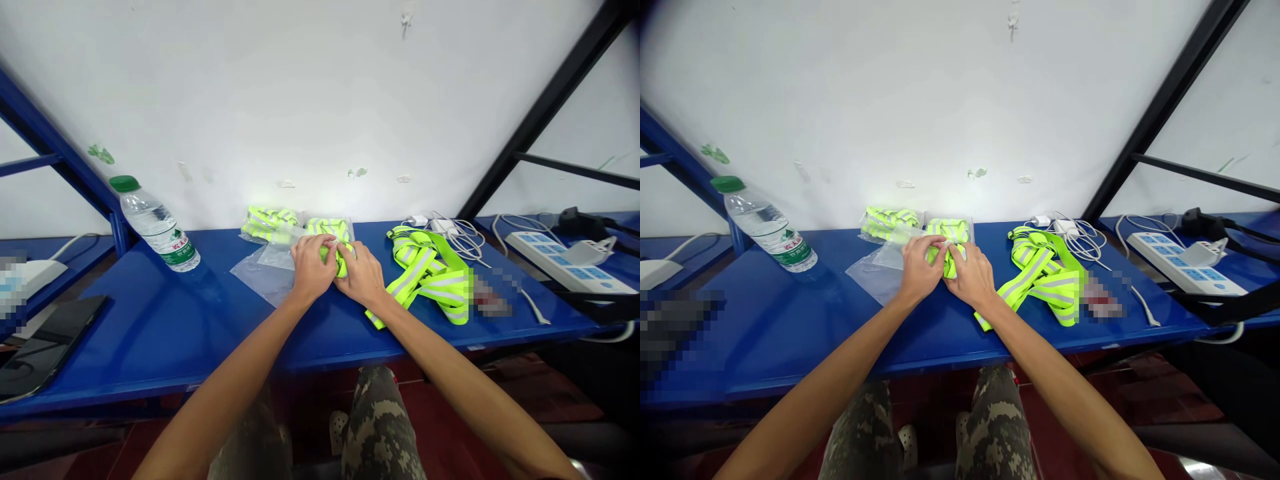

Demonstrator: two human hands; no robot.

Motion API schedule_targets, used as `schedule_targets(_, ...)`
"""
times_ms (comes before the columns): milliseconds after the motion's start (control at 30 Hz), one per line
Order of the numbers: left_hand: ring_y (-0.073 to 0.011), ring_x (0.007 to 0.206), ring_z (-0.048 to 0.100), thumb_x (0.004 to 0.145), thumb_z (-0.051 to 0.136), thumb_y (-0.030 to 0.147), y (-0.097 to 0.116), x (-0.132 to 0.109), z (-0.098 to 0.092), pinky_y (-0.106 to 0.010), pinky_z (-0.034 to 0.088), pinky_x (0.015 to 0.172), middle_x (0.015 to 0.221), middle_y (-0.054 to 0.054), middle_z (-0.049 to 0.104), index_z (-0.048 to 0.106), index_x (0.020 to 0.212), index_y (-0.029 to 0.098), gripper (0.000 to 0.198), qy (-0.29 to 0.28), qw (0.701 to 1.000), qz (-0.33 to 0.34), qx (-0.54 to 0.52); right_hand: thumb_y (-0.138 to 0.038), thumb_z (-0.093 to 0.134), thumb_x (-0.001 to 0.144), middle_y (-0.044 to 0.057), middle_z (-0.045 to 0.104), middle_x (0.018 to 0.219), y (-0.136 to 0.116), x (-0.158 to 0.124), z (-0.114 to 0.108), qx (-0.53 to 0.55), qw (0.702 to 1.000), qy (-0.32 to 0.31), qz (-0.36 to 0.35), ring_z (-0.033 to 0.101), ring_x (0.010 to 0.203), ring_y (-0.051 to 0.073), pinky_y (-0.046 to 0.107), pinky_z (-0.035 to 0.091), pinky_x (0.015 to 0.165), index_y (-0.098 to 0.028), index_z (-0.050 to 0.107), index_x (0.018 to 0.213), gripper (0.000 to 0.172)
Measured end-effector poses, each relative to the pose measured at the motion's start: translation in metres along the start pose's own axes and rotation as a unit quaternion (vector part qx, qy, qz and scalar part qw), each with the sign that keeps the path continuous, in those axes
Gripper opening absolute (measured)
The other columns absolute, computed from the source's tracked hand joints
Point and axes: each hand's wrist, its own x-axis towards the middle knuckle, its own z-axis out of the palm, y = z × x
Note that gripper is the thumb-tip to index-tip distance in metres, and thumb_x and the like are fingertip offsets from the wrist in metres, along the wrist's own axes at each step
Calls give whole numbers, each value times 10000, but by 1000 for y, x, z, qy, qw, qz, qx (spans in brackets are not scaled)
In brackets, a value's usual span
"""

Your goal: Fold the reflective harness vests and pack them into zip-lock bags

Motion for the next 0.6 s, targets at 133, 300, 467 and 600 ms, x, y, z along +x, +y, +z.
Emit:
schedule_targets(133, -227, 980, 604, 880, 612, 155, 6, -6, 5, -397, 411, 929, 907, -27, 733, 671, 998, 209, 142, 27, 999, 35, 5, -362, 539, 872, 166, 571, 1179, 0, 2, 2, 25, 996, 47, 65, 568, 999, 303, 395, 493, 827, -146, 523, 1336, 512)
schedule_targets(300, -191, 925, 628, 898, 535, 99, 2, -11, 13, -341, 477, 897, 961, -54, 713, 632, 1019, 181, 175, 20, 995, 91, -33, -368, 489, 911, 186, 591, 1160, -1, 3, 5, 66, 990, 61, 104, 598, 1010, 312, 407, 516, 801, -120, 476, 1291, 454)
schedule_targets(467, -187, 901, 653, 860, 549, 73, -6, -14, 18, -333, 507, 878, 917, -45, 698, 620, 1056, 181, 235, 5, 998, 35, -52, -417, 623, 807, 197, 565, 1209, 5, 0, 13, 180, 982, 35, 53, 617, 1053, 331, 451, 524, 856, -148, 382, 1282, 596)
schedule_targets(600, -179, 836, 665, 846, 551, 75, -16, -13, 20, -318, 533, 818, 858, -33, 685, 617, 1066, 179, 252, -14, 995, -44, -87, -475, 731, 720, 218, 509, 1295, 14, 0, 22, 326, 945, -22, 35, 596, 1132, 319, 463, 500, 939, -162, 287, 1300, 794)
